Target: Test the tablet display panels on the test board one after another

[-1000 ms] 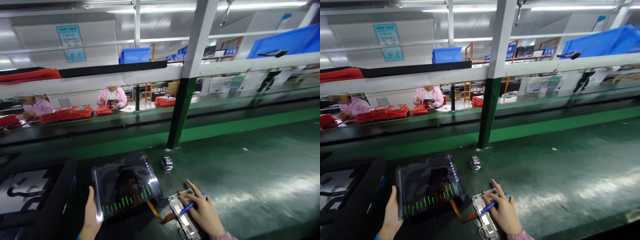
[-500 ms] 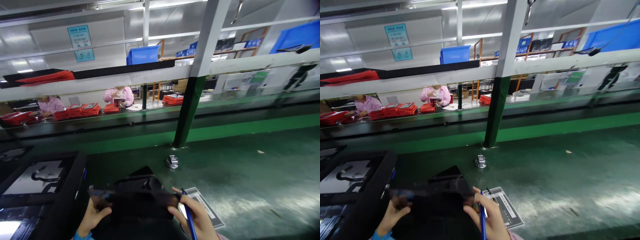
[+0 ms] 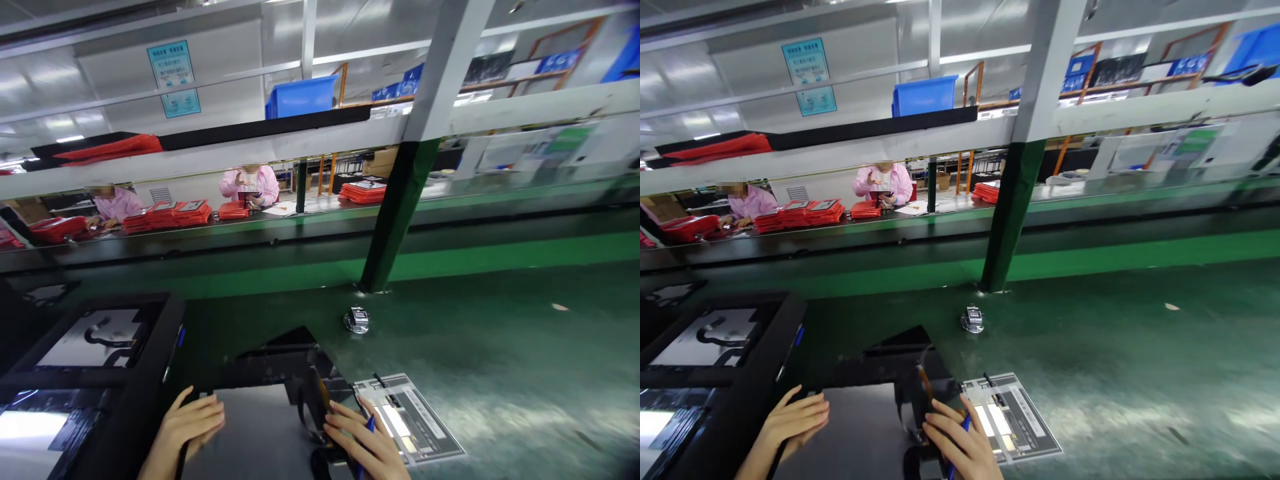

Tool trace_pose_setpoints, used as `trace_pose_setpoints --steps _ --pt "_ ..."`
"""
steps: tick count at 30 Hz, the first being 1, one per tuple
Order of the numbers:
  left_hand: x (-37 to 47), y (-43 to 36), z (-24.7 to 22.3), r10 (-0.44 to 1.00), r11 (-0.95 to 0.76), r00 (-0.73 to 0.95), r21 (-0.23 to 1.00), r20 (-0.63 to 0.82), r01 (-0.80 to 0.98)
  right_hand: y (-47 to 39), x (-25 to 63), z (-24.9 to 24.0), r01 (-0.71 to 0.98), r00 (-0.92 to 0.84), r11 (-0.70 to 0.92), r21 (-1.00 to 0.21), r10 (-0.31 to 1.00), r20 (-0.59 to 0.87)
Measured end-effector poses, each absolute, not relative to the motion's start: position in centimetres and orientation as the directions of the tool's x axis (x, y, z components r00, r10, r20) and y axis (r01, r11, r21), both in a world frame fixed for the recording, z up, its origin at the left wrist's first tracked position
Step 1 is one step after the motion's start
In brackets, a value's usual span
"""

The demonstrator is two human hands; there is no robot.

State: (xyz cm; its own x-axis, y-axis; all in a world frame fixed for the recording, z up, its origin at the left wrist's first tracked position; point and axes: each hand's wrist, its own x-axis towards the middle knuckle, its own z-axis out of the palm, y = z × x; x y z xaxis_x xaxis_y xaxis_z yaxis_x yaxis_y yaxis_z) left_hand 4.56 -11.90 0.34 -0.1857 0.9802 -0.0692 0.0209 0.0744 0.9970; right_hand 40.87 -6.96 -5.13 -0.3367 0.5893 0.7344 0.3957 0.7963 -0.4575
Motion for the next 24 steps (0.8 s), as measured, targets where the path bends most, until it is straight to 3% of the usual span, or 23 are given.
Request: trace_pose_setpoints --steps 3,7,10,14,16,20,24 --pt "5.5 -12.5 0.8 0.998 0.013 0.057 0.911 -0.039 0.412 -5.5 42.0 -4.7 0.460 -0.385 0.798 -0.390 0.575 0.722" --pt "6.3 -12.8 1.3 0.977 -0.094 0.205 0.757 -0.053 0.647 -4.0 43.6 -4.4 0.420 -0.438 0.842 -0.340 0.516 0.736" --pt "6.3 -12.6 1.1 0.965 -0.172 0.258 0.652 -0.037 0.739 -4.4 43.7 -3.8 0.376 -0.220 0.778 -0.503 0.603 0.767" --pt "6.0 -12.4 1.2 0.957 -0.227 0.288 0.559 -0.023 0.798 -5.6 42.2 -2.3 0.183 0.041 0.549 -0.815 0.824 0.565" --pt "6.5 -12.2 1.9 0.968 -0.200 0.251 0.575 -0.010 0.793 -5.4 41.1 -1.6 0.087 0.074 0.460 -0.884 0.881 0.466" --pt "10.3 -10.4 4.5 0.993 -0.110 0.027 0.803 0.117 0.586 -3.6 38.8 -0.9 0.053 0.073 0.213 -0.976 0.974 0.216" --pt "15.4 -7.2 5.6 0.998 0.036 0.038 0.900 -0.058 0.434 -2.5 37.2 -1.3 0.100 0.041 0.180 -0.979 0.982 0.185"
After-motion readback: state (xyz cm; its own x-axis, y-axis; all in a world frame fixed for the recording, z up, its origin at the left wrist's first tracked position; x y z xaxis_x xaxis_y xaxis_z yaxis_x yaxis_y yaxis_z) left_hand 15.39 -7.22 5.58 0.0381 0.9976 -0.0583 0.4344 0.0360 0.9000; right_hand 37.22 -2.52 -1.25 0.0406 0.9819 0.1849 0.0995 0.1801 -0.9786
